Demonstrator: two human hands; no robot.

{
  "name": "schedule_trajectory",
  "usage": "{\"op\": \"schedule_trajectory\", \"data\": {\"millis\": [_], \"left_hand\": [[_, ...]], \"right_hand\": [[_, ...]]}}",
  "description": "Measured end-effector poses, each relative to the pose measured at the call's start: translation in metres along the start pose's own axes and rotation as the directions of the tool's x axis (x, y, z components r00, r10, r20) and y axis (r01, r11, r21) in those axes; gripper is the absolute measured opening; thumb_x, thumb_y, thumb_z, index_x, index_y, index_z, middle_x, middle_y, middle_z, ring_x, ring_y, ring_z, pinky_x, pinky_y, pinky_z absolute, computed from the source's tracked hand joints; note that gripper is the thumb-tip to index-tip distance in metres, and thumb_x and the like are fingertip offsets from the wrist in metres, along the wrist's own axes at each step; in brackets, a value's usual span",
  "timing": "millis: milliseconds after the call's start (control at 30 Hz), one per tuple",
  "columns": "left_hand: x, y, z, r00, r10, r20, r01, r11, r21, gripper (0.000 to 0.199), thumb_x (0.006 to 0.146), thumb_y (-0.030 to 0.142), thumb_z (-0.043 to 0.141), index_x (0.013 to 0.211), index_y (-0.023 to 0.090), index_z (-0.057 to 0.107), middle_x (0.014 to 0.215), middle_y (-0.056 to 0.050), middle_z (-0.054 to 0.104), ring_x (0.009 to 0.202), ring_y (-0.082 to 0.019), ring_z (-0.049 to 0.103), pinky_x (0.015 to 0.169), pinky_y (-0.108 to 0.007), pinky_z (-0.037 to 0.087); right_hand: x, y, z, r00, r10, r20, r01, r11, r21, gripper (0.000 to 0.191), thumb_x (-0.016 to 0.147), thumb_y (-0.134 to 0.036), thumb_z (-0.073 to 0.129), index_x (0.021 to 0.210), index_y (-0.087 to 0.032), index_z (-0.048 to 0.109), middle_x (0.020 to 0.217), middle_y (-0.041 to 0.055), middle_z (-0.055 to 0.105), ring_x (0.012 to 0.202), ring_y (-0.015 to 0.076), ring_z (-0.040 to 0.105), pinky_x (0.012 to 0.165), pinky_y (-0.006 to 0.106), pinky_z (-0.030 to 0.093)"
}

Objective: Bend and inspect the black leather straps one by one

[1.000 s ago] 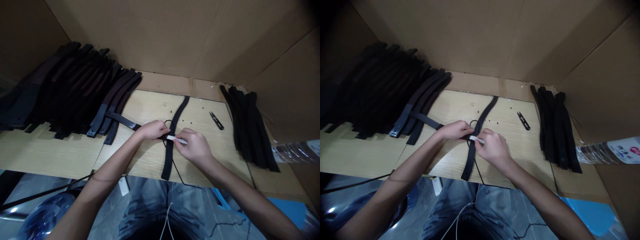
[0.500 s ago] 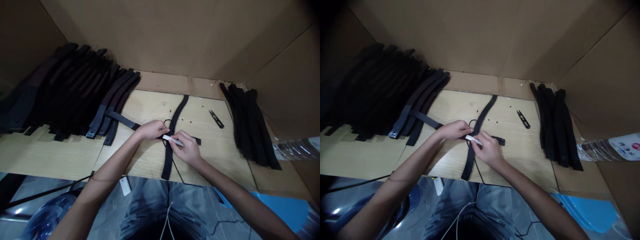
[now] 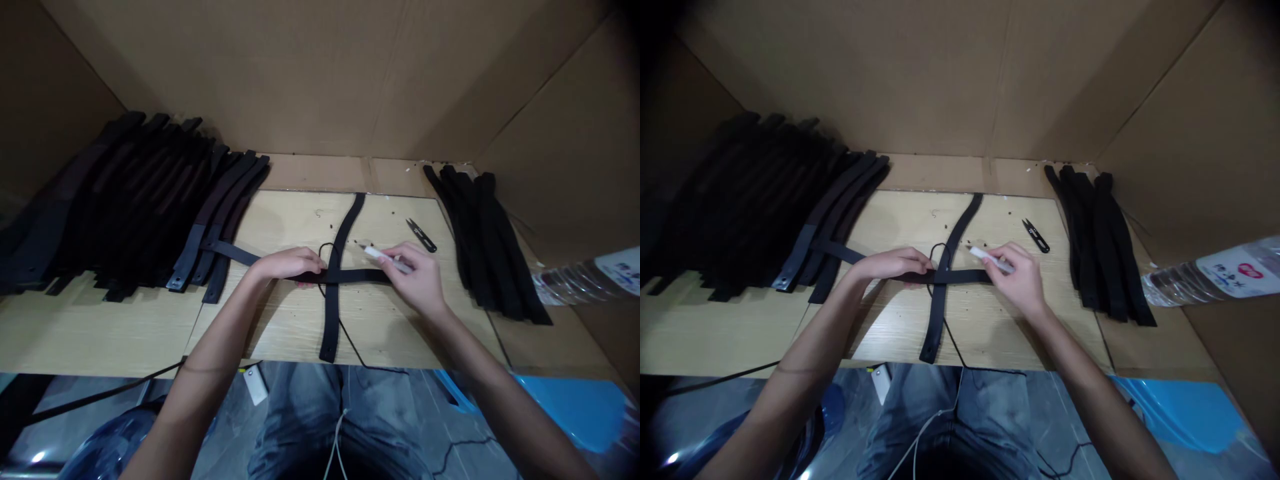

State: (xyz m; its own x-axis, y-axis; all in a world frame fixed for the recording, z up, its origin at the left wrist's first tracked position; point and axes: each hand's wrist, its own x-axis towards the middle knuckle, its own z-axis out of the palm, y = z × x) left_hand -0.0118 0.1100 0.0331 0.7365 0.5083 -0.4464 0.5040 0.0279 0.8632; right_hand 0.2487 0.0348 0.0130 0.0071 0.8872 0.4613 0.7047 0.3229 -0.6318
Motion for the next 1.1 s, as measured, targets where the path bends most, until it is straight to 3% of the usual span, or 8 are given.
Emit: {"op": "schedule_trajectory", "data": {"millis": [100,233,400,533,667,867,1100], "left_hand": [[-0.001,-0.001,-0.002,0.995,0.060,0.080,-0.059,0.998,-0.007,0.013,0.076,0.019,0.053,0.073,0.013,0.063,0.058,0.000,0.057,0.051,-0.011,0.050,0.053,-0.024,0.040],[-0.002,-0.005,-0.003,0.980,0.156,0.122,-0.163,0.985,0.052,0.016,0.083,0.025,0.054,0.076,0.012,0.062,0.056,0.003,0.049,0.051,-0.009,0.043,0.053,-0.022,0.035],[-0.001,-0.008,-0.003,0.986,0.143,0.087,-0.150,0.985,0.082,0.023,0.085,0.031,0.055,0.082,0.011,0.065,0.058,0.003,0.050,0.052,-0.008,0.042,0.052,-0.022,0.033],[-0.001,-0.007,-0.001,0.992,0.108,0.060,-0.114,0.988,0.103,0.025,0.079,0.033,0.064,0.087,0.011,0.068,0.066,0.000,0.058,0.055,-0.009,0.046,0.053,-0.021,0.035],[0.001,-0.006,0.002,0.995,0.094,0.023,-0.097,0.981,0.168,0.030,0.077,0.040,0.066,0.085,0.011,0.068,0.067,0.000,0.059,0.054,-0.008,0.046,0.051,-0.021,0.035],[0.005,-0.007,0.005,0.996,0.083,-0.041,-0.072,0.972,0.222,0.035,0.078,0.047,0.064,0.078,0.012,0.065,0.056,0.004,0.048,0.049,-0.007,0.043,0.046,-0.020,0.031],[0.004,-0.008,0.004,0.998,0.057,-0.021,-0.052,0.982,0.183,0.031,0.076,0.043,0.067,0.079,0.012,0.066,0.059,0.003,0.050,0.051,-0.008,0.043,0.048,-0.021,0.032]], "right_hand": [[0.009,0.021,-0.004,0.988,0.119,-0.101,-0.121,0.993,-0.013,0.018,0.083,-0.035,0.061,0.082,-0.019,0.070,0.079,0.0045,0.068,0.068,0.0186,0.059,0.062,0.031,0.044],[0.009,0.043,0.002,0.967,0.213,-0.140,-0.211,0.977,0.031,0.018,0.082,-0.034,0.062,0.081,-0.018,0.070,0.079,0.0042,0.069,0.068,0.0178,0.059,0.061,0.029,0.043],[0.006,0.055,0.004,0.949,0.272,-0.162,-0.257,0.960,0.108,0.019,0.081,-0.035,0.063,0.081,-0.017,0.070,0.082,0.0048,0.071,0.067,0.0169,0.059,0.061,0.028,0.043],[0.005,0.059,0.003,0.936,0.316,-0.156,-0.296,0.945,0.141,0.020,0.080,-0.036,0.064,0.081,-0.018,0.070,0.081,0.0048,0.072,0.065,0.0163,0.058,0.060,0.028,0.043],[0.005,0.061,0.005,0.936,0.321,-0.147,-0.304,0.944,0.125,0.019,0.079,-0.037,0.064,0.079,-0.019,0.071,0.083,0.0050,0.072,0.068,0.0175,0.061,0.063,0.030,0.044],[0.004,0.064,0.008,0.934,0.345,-0.092,-0.348,0.938,-0.008,0.021,0.078,-0.039,0.064,0.080,-0.020,0.072,0.080,0.0051,0.072,0.069,0.0195,0.062,0.060,0.030,0.044],[0.003,0.061,0.006,0.971,0.236,-0.036,-0.238,0.953,-0.185,0.018,0.082,-0.033,0.060,0.090,-0.022,0.072,0.095,0.0058,0.070,0.084,0.0208,0.063,0.071,0.032,0.046]]}}
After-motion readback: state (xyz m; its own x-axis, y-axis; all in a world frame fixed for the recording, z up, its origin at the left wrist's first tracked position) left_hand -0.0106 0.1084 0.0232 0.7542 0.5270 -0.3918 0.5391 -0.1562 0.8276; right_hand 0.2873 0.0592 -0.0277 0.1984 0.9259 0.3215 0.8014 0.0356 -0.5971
